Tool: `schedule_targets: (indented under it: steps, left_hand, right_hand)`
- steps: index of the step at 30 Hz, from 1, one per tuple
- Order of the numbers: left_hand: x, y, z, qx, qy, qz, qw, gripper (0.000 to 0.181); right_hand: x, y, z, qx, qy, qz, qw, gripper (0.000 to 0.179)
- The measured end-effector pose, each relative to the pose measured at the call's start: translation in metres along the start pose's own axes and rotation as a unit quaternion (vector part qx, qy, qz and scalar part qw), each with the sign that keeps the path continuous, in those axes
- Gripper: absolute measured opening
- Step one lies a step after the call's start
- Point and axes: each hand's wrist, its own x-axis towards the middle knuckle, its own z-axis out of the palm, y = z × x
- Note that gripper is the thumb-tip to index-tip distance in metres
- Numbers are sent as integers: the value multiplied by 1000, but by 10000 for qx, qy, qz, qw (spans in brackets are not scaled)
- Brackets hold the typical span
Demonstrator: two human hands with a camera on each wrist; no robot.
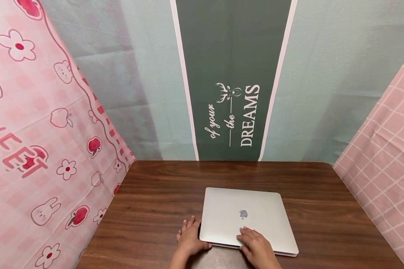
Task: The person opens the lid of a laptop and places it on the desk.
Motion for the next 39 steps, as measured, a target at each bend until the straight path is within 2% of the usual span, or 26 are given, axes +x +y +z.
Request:
schedule_targets:
  steps: [5,10,22,24,28,31,35,39]
  left_hand:
    - [1,1,1,52,3,-41,10000,87]
    - [2,3,0,100,-62,-122,9999,87]
    - [2,4,-1,121,-26,-125,9998,85]
    - [2,5,-1,120,-29,-131,9998,85]
    - [2,5,-1,125,-26,-130,9998,86]
    - [2,5,-1,133,-14,-132,9998,85]
    - [2,4,-2,164,17,-114,9998,84]
    - [1,4,-1,195,43,-103,9997,83]
  right_hand:
    - [0,5,-2,17,341,-421,9985,35]
    - [2,9,-4,177,586,-673,9959,36]
    - [8,10,-11,287,702,-860,9934,36]
    - [9,11,-12,369,756,-943,9920,31]
    - [13,14,-14,583,960,-1172,9867,10]
    - [16,15,-15,705,1053,-1265,9838,22]
    - [17,15,-17,777,1055,-1290,9830,8]
    - [19,15,-18,806,1071,-1296,9825,9]
